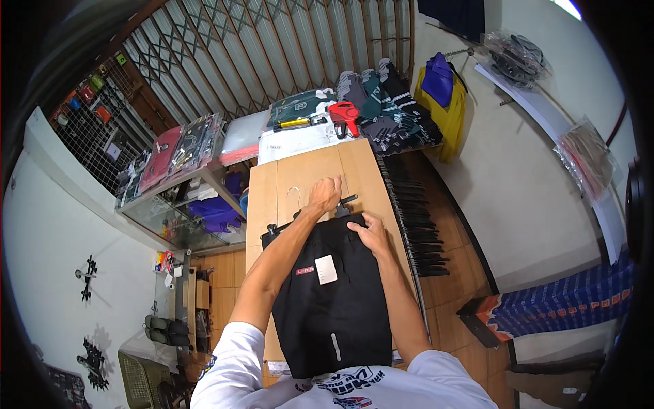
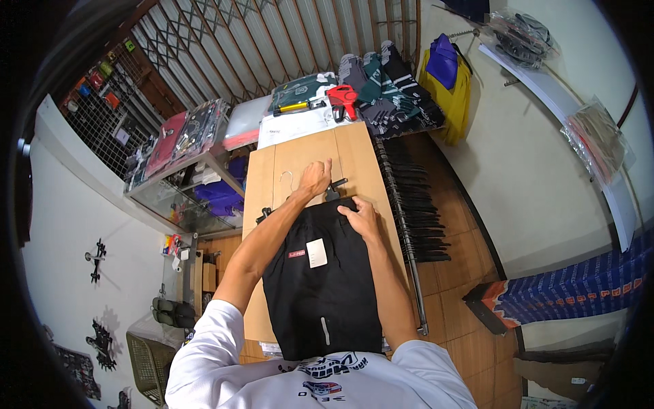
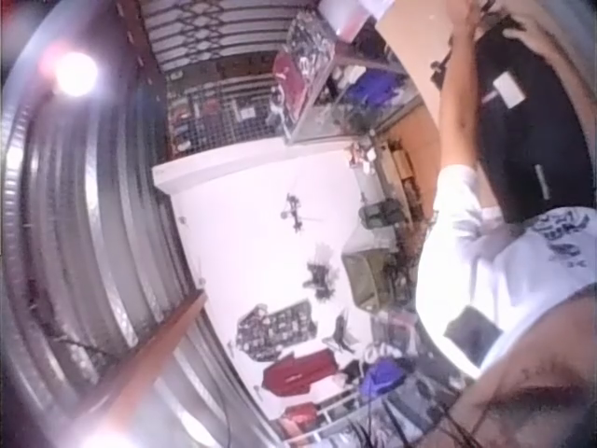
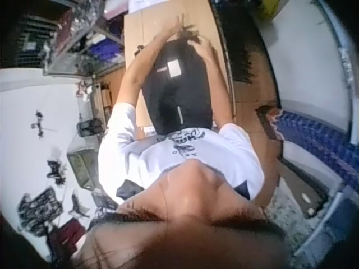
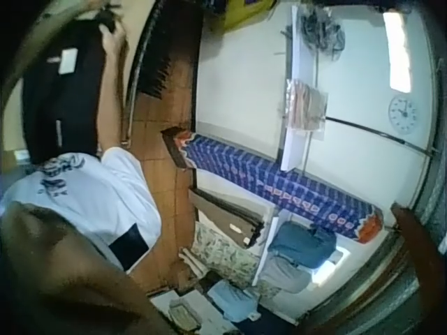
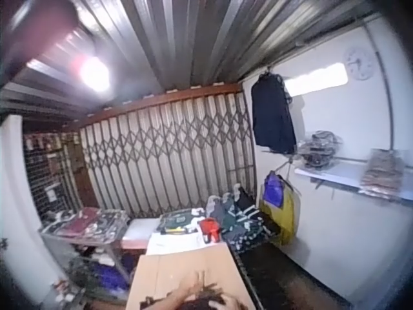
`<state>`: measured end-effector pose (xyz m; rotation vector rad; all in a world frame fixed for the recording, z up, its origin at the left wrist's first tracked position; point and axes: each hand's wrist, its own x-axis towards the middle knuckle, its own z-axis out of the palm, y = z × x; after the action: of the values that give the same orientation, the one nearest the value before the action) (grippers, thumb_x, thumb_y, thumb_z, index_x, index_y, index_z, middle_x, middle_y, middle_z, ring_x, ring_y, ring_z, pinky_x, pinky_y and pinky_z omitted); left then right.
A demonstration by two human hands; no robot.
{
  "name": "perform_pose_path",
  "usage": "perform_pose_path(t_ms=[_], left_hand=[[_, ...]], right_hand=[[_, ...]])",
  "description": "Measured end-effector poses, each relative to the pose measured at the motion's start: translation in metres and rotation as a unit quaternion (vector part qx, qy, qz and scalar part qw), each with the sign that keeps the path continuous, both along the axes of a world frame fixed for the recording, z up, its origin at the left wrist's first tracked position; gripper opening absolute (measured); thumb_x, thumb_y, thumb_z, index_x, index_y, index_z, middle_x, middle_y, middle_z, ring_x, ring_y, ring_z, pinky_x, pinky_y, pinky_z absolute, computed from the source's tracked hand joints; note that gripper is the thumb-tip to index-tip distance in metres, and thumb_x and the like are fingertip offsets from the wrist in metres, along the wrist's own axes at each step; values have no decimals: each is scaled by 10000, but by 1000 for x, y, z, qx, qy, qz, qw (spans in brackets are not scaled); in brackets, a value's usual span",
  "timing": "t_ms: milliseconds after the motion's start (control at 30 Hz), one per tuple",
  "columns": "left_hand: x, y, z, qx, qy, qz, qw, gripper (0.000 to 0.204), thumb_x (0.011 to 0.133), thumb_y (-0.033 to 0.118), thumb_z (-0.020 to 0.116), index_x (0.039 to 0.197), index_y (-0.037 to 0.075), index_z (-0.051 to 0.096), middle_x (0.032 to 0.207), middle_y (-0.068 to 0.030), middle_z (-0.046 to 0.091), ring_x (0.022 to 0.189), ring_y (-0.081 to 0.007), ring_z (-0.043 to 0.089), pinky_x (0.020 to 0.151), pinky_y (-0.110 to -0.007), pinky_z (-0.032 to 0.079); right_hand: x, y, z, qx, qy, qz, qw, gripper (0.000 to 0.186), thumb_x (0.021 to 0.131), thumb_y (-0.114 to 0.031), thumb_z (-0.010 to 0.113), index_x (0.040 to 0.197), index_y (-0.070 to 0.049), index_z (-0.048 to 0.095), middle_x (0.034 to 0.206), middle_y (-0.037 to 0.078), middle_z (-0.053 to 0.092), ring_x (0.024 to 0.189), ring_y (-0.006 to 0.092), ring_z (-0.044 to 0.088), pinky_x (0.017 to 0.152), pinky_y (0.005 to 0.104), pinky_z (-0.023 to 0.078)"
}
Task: The person is removing shorts from plastic packaging and placing them on clothes hangers.
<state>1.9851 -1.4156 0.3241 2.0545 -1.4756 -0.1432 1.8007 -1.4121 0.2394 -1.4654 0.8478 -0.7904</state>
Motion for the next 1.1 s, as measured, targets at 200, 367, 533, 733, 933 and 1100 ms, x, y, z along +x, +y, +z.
perform_pose_path(t_ms=[200,367,533,733,933,1100], left_hand=[[-11,12,6,12,-17,-22,1000,571,995,327,379,702,-78,654,767,-349,613,744,-503,622,754,-548,496],[-12,15,3,-61,-41,-10,997,596,998,327,393,607,-73,597,669,-329,578,675,-499,601,700,-555,475],[-26,15,4,-24,-40,-20,999,550,989,309,397,692,-74,657,731,-340,615,710,-497,622,723,-550,503],[-47,22,3,-48,-33,23,998,573,990,327,403,654,-63,655,707,-341,610,691,-501,625,700,-549,510],[-84,57,22,-56,33,4,998,478,979,343,474,811,-68,652,773,-293,637,761,-464,634,739,-511,505],[-80,131,22,-263,30,37,964,349,865,215,662,1097,-35,590,1070,-226,618,1022,-383,583,931,-434,441]], right_hand=[[-3,8,21,59,-107,22,992,269,832,-72,724,1061,49,650,980,77,698,841,118,632,773,253,489],[-6,13,39,98,-97,-7,990,265,832,-77,729,1062,36,660,968,74,699,840,119,639,765,250,491],[-15,1,32,190,-168,-24,967,190,811,-127,777,958,-22,718,866,25,697,729,99,623,676,241,489],[-22,9,50,192,-183,-26,964,184,806,-131,792,917,-14,702,847,17,685,735,115,626,702,249,502],[-49,18,54,138,-50,31,989,263,793,-73,776,1012,42,688,942,70,699,815,135,646,752,267,516],[-73,35,54,118,-96,-13,988,274,797,-63,763,1033,51,684,972,82,703,843,144,654,769,264,515]])
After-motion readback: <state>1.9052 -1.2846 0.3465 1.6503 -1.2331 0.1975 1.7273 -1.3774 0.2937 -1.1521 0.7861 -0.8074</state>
